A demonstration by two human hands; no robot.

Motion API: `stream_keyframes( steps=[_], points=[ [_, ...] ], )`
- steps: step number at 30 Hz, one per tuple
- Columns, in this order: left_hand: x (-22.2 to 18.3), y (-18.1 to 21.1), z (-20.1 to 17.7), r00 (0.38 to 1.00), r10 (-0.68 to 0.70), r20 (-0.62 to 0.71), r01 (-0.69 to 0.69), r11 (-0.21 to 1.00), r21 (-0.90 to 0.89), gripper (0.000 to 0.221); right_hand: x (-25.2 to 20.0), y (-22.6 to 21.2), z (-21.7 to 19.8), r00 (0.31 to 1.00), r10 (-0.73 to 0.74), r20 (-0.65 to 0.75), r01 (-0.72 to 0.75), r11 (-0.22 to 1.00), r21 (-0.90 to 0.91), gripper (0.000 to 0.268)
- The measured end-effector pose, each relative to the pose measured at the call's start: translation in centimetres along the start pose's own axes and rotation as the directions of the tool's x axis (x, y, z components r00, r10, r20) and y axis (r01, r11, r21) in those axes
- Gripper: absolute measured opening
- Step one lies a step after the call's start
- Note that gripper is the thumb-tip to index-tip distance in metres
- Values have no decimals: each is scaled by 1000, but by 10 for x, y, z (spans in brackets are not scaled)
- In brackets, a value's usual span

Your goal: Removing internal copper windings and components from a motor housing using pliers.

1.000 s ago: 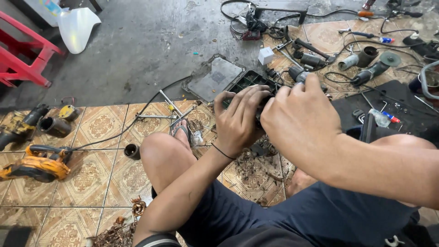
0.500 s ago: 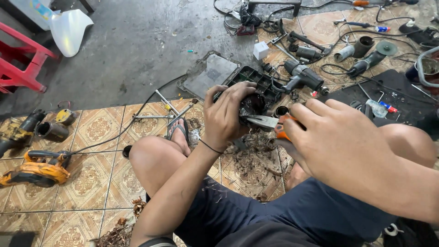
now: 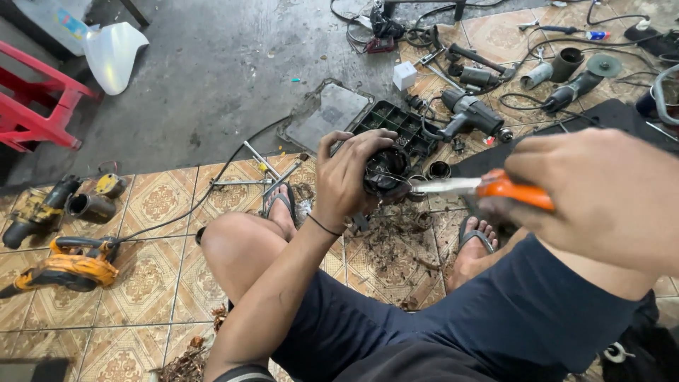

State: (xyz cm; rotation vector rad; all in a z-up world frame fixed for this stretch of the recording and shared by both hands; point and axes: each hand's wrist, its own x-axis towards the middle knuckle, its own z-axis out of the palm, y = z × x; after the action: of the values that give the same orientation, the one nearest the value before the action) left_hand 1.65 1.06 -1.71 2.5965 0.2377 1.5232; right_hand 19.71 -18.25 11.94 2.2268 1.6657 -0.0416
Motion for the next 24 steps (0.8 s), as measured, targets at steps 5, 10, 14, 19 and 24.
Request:
stream_keyframes(
  steps=[5,10,14,19,24],
  points=[
    [5,7,-4,998,64,-8,-64,997,32,44,8,-12,-2,988,-57,-143,54,998,-26,41],
    [8,17,-10,994,93,52,-96,993,63,37,21,-34,-1,962,-168,-214,164,986,-33,46],
    [8,19,-12,992,108,65,-113,990,82,35,28,-48,-1,945,-191,-265,180,982,-65,46],
    [6,14,-14,993,106,50,-110,990,87,42,26,-58,8,860,-317,-399,259,946,-194,28],
    [11,11,-22,997,68,39,-70,996,62,38,-1,-52,1,833,-349,-429,324,937,-132,30]
  ],
)
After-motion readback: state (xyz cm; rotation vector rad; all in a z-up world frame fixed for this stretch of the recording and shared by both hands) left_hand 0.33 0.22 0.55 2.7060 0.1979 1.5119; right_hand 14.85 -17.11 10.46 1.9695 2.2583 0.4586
